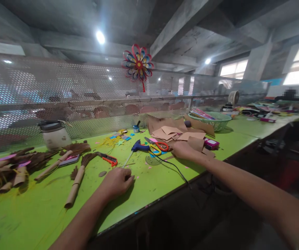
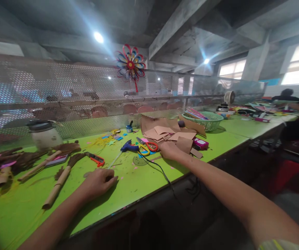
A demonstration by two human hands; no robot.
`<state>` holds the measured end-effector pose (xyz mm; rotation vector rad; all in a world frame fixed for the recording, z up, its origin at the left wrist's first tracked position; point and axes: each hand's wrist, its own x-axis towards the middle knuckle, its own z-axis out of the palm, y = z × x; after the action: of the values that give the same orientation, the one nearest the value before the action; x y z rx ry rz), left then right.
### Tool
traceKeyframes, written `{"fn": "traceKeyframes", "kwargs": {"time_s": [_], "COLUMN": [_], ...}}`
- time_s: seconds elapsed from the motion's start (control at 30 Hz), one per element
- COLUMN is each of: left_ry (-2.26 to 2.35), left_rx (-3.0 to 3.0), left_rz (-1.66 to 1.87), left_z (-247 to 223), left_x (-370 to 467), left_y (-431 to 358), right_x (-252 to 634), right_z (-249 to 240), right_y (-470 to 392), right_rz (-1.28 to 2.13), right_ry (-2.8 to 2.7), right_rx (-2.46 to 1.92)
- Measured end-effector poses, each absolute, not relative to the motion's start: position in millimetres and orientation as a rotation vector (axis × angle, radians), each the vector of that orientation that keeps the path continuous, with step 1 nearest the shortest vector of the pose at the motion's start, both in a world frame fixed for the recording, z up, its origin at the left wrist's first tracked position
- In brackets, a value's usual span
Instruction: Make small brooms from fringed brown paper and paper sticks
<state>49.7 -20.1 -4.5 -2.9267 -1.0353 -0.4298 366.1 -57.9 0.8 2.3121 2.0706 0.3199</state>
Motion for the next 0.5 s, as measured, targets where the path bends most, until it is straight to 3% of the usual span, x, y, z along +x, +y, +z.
{"fn": "traceKeyframes", "kwargs": {"time_s": [0.3, 0.5], "left_ry": [-1.016, -1.080], "left_rx": [-2.932, -2.899], "left_rz": [-0.462, -0.300], "left_z": [-11, -6], "left_x": [49, 51], "left_y": [-16, -19], "right_x": [372, 380], "right_z": [-7, -5], "right_y": [-52, -59], "right_rz": [0.428, 0.422], "right_ry": [2.126, 2.108], "right_rx": [2.307, 2.312]}}
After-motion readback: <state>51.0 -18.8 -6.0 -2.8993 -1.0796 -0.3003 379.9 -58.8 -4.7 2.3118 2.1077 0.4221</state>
